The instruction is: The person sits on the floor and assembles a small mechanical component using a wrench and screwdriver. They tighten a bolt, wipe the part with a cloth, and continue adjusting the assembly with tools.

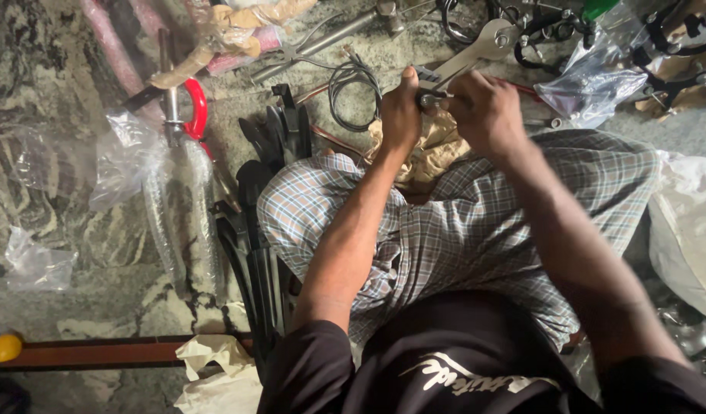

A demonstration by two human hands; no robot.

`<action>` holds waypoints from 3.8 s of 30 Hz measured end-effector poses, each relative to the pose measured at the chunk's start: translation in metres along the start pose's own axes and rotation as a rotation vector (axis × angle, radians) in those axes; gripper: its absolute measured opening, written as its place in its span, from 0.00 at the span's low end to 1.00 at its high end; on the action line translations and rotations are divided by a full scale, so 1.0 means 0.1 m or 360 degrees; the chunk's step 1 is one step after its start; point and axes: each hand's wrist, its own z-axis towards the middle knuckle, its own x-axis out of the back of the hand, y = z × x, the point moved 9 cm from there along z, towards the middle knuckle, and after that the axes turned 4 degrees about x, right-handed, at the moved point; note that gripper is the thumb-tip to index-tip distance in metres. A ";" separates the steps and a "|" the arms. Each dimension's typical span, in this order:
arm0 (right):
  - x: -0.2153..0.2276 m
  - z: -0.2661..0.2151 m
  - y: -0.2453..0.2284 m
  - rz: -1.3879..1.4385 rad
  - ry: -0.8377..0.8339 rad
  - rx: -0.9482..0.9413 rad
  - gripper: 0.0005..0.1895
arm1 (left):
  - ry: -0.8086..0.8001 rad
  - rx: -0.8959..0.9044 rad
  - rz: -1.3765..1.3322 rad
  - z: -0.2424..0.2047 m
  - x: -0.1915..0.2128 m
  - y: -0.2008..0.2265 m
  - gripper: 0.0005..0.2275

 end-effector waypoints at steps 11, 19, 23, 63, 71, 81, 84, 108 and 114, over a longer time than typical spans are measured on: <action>-0.25 -0.38 0.28 0.0858 0.0455 -0.0547 0.07 | 0.0210 -0.0057 0.0343 0.09 0.16 -0.35 0.33; 0.19 -0.37 0.03 0.0548 0.0302 -0.0136 0.04 | 0.0286 -0.0071 0.0633 0.12 0.24 -0.32 0.36; 0.38 -0.32 0.01 0.0341 0.0254 0.0020 0.04 | 0.0172 -0.0098 0.0429 0.08 0.18 -0.19 0.36; 0.36 0.12 -0.12 -0.0060 -0.0061 0.0381 0.07 | 0.0085 -0.0239 0.1099 -0.03 -0.08 -0.12 0.31; 0.32 0.00 -0.13 0.0059 0.0073 0.0227 0.05 | 0.0209 -0.0128 0.1130 -0.03 0.00 -0.12 0.30; 0.26 -0.05 -0.11 0.0173 -0.0019 0.0200 0.04 | 0.0264 -0.0143 0.0822 -0.11 0.08 -0.10 0.29; 0.17 -0.20 -0.05 0.0254 0.0138 0.0005 0.03 | 0.0244 -0.0258 0.0810 -0.13 0.08 -0.08 0.29; -0.23 -0.71 0.73 0.2107 0.0610 -0.0971 0.04 | -0.0611 0.0297 -0.0897 -0.26 -0.17 0.19 0.29; -0.44 -0.67 0.65 0.2194 0.0576 -0.1003 0.08 | -0.0752 0.0351 -0.1019 -0.37 -0.25 0.42 0.28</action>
